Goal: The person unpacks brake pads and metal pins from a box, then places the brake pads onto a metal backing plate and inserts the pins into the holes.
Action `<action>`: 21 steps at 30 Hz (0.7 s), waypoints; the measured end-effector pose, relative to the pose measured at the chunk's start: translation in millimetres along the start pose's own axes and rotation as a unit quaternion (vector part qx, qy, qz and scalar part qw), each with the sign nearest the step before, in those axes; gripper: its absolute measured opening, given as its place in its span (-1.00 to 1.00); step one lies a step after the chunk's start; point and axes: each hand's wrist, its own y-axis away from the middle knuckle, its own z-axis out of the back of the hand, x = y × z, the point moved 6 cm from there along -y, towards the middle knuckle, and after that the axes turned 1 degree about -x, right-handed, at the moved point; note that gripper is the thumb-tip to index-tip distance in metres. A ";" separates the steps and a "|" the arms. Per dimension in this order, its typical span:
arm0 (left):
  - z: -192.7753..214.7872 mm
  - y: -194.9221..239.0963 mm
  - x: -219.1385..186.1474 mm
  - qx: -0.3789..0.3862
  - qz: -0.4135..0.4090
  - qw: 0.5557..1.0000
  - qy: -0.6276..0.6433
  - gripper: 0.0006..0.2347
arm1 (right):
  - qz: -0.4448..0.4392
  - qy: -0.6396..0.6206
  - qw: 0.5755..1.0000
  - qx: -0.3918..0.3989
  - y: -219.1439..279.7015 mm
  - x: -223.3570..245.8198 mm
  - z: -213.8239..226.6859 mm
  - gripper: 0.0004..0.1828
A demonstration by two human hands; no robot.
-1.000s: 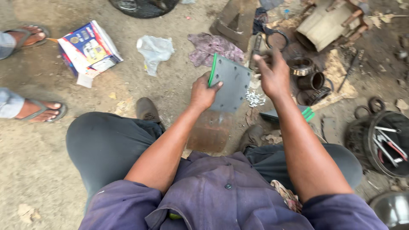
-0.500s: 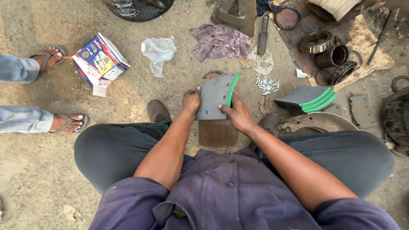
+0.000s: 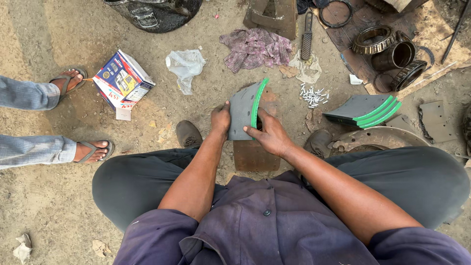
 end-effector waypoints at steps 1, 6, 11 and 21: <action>-3.3 2.9 0.1 0.003 -0.001 1.000 0.011 -0.58 | -0.004 0.001 1.000 0.004 0.2 1.0 3.4 -0.42; -6.6 6.4 -13.7 0.052 -0.004 0.999 -0.006 -0.59 | 0.016 -0.063 0.998 0.027 3.4 12.1 0.6 -0.40; -22.5 10.8 -15.1 0.151 0.028 0.987 0.037 -0.60 | 0.044 -0.178 0.978 0.098 10.6 27.9 -4.7 -0.26; -53.8 -14.3 -18.3 0.240 -0.077 0.965 0.076 -0.64 | 0.054 -0.118 0.989 0.070 27.2 53.4 -12.6 -0.06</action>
